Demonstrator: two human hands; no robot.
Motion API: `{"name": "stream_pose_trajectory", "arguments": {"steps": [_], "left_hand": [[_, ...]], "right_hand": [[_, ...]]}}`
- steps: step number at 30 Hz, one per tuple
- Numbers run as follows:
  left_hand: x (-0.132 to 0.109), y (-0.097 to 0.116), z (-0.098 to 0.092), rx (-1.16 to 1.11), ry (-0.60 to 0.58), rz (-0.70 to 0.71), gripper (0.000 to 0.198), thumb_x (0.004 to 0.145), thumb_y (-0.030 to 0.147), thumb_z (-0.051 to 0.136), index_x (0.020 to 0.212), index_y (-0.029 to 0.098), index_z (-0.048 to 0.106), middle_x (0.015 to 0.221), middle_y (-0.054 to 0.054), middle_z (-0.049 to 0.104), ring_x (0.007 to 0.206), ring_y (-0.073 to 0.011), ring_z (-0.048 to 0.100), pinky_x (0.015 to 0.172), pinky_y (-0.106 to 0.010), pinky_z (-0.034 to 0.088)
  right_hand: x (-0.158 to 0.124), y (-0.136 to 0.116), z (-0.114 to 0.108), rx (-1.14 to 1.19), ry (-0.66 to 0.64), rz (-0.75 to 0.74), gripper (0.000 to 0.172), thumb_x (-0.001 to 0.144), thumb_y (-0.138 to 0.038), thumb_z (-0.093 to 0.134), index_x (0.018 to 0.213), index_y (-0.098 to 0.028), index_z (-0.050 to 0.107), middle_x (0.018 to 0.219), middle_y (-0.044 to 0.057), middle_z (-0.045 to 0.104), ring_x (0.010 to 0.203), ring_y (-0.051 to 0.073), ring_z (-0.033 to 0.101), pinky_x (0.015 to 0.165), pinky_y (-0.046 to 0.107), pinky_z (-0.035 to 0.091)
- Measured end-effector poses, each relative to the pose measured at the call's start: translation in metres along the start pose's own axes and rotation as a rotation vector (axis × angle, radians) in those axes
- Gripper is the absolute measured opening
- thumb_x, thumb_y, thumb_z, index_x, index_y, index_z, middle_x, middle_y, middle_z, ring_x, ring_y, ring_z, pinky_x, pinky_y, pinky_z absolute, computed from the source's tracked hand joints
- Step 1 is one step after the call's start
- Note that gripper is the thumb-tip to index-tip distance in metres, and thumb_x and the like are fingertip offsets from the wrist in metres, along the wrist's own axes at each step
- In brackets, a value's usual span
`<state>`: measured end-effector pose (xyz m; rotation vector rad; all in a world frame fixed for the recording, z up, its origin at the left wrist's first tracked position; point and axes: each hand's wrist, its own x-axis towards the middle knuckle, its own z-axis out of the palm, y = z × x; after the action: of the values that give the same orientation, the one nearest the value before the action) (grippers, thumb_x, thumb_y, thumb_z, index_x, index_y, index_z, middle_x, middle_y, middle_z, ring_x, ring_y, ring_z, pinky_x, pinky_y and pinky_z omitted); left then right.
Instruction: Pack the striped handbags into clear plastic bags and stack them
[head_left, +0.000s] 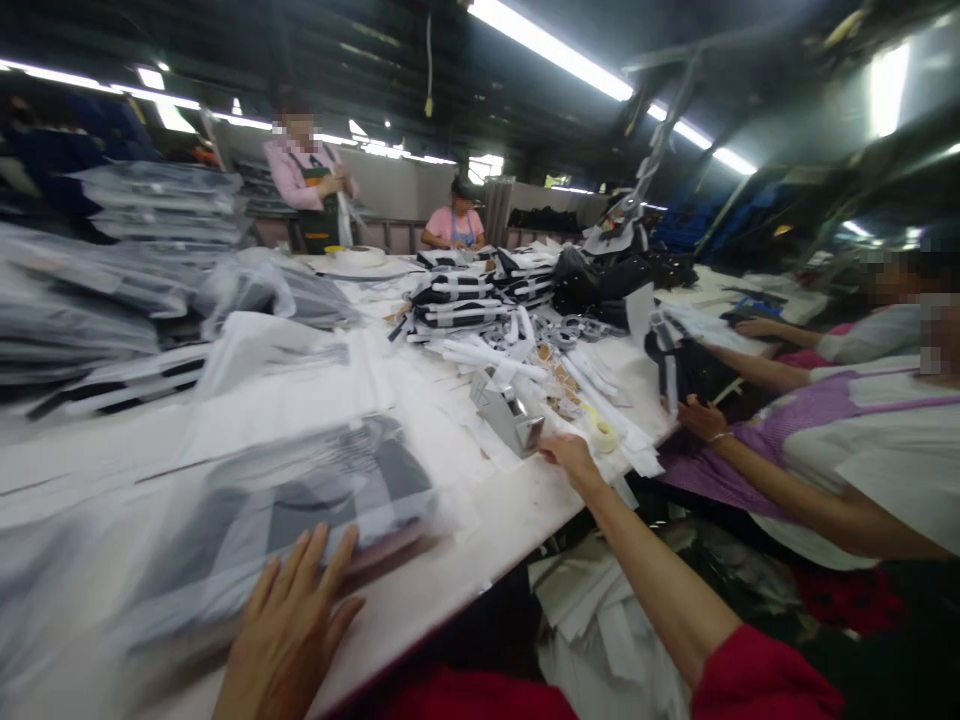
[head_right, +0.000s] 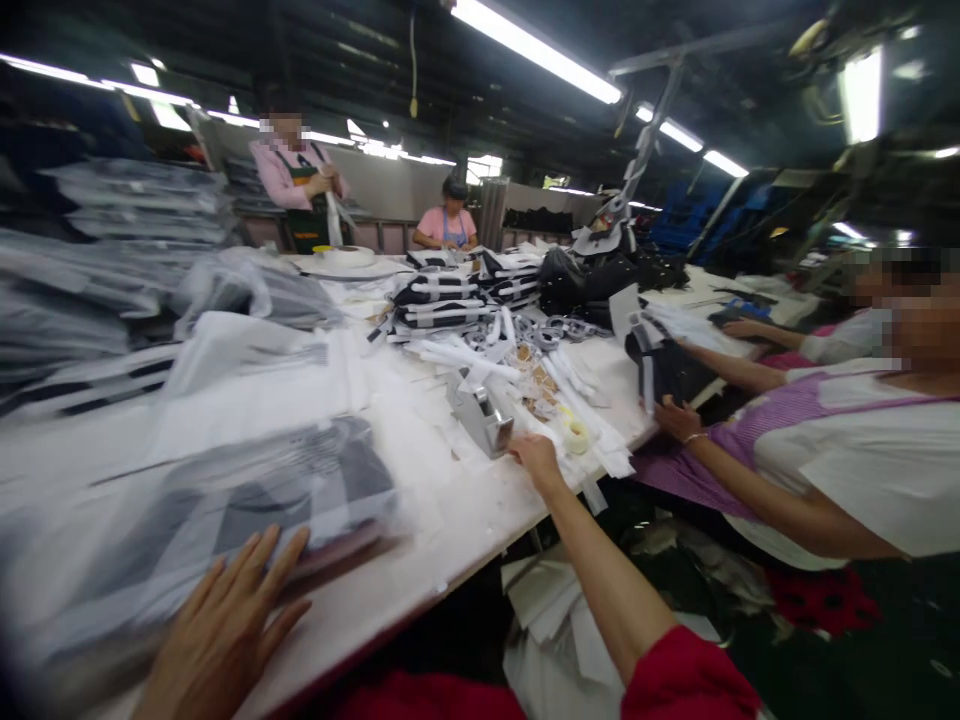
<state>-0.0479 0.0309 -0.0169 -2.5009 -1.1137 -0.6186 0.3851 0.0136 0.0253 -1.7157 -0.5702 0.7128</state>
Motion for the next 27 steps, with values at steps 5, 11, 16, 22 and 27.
{"name": "stream_pose_trajectory", "arguments": {"steps": [5,11,16,22,27], "left_hand": [[0.007,0.016,-0.023,0.009,-0.154,-0.116,0.056,0.086,0.026,0.062,0.14,0.022,0.05,0.144,-0.018,0.051,0.132,-0.0348,0.049,0.108,-0.052,0.038],[0.014,0.023,-0.035,-0.064,-0.238,-0.21,0.062,0.084,0.031,0.069,0.142,0.025,0.048,0.144,-0.016,0.051,0.134,-0.0332,0.047,0.111,-0.052,0.037],[0.013,0.022,-0.033,-0.06,-0.228,-0.212,0.063,0.082,0.031,0.07,0.141,0.025,0.048,0.144,-0.017,0.052,0.133,-0.0331,0.047,0.111,-0.053,0.037],[0.004,0.02,-0.021,0.024,-0.161,-0.142,0.06,0.083,0.026,0.064,0.141,0.025,0.049,0.144,-0.017,0.052,0.132,-0.0332,0.049,0.108,-0.052,0.039],[-0.01,0.006,0.009,-0.005,0.01,-0.059,0.06,0.089,0.031,0.051,0.148,0.029,0.039,0.144,-0.016,0.051,0.13,-0.0373,0.05,0.106,-0.058,0.036]], "right_hand": [[-0.024,-0.027,0.001,-0.168,-0.302,-0.028,0.024,0.054,-0.039,0.078,0.06,-0.018,0.07,0.066,0.006,0.069,0.067,0.019,0.063,0.066,0.03,0.05],[-0.072,-0.115,0.096,-0.56,-1.103,-0.285,0.021,0.06,-0.038,0.08,0.067,-0.018,0.076,0.061,0.001,0.068,0.058,0.014,0.057,0.055,0.025,0.039],[-0.092,-0.129,0.201,-0.963,-1.373,-0.497,0.017,0.043,-0.022,0.085,0.05,-0.021,0.069,0.043,-0.007,0.055,0.048,0.011,0.049,0.053,0.025,0.034],[-0.107,-0.094,0.262,-1.181,-1.248,-0.707,0.037,0.057,-0.028,0.081,0.035,-0.021,0.052,0.038,-0.004,0.049,0.057,0.016,0.058,0.066,0.031,0.042],[-0.087,-0.098,0.261,-1.394,-1.239,-1.258,0.033,0.047,-0.036,0.089,0.068,-0.023,0.066,0.085,0.001,0.073,0.088,0.025,0.065,0.079,0.038,0.049]]}}
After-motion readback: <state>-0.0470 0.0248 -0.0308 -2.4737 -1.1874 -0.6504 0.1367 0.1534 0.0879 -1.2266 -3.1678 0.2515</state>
